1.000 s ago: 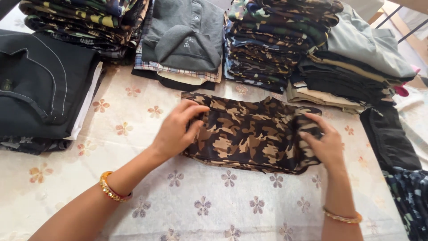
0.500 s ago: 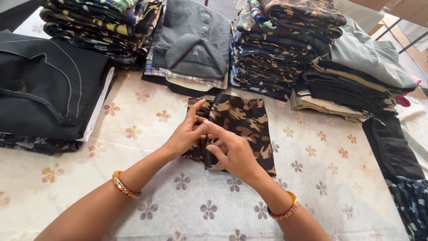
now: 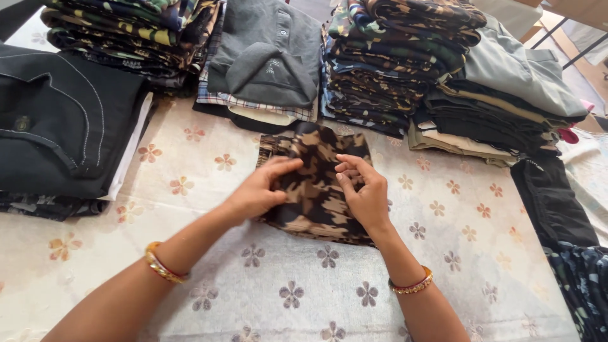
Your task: Fold various items of clothing from a stack.
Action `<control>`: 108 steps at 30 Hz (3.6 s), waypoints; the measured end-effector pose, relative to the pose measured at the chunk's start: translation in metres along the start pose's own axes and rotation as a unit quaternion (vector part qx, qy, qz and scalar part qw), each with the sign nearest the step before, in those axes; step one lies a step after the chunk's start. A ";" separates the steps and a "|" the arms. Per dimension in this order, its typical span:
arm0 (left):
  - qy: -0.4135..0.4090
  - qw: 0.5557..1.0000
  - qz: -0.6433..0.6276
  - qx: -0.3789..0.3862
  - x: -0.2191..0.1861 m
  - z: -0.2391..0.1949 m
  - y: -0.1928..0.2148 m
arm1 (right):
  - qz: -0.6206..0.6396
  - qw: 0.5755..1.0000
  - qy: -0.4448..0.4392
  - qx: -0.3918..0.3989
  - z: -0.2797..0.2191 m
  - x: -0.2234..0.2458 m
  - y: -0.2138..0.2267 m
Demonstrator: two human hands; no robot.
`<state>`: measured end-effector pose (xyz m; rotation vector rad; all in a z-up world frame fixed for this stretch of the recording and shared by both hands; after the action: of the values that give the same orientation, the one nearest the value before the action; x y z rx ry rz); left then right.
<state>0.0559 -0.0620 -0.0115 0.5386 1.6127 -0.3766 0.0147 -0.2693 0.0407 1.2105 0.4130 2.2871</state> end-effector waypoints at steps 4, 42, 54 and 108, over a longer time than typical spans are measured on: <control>0.016 0.995 -0.048 0.083 -0.011 -0.005 0.027 | -0.003 0.999 0.009 0.038 0.000 0.005 -0.003; 0.154 0.840 0.480 -0.200 -0.004 -0.002 0.061 | -0.260 0.898 0.171 0.312 -0.047 0.026 -0.089; 0.065 0.992 0.072 -0.082 0.056 0.018 0.048 | -0.218 0.916 0.134 0.310 -0.042 0.026 -0.086; -0.149 0.927 0.260 -0.228 0.013 0.052 0.037 | -0.199 0.881 0.237 0.357 -0.093 0.058 -0.023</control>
<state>0.1184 -0.0579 -0.0274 0.4979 1.1513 0.3007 -0.0830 -0.2203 0.0172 0.7138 1.6364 2.0789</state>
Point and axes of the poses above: each hand's wrist, its own z-axis towards the middle knuckle, its own y-axis out of the back of the hand, x = y × z, the point moved 7 cm from there along z, towards the middle knuckle, and after that the axes turned 7 degrees about y, right-handed, at the moved point
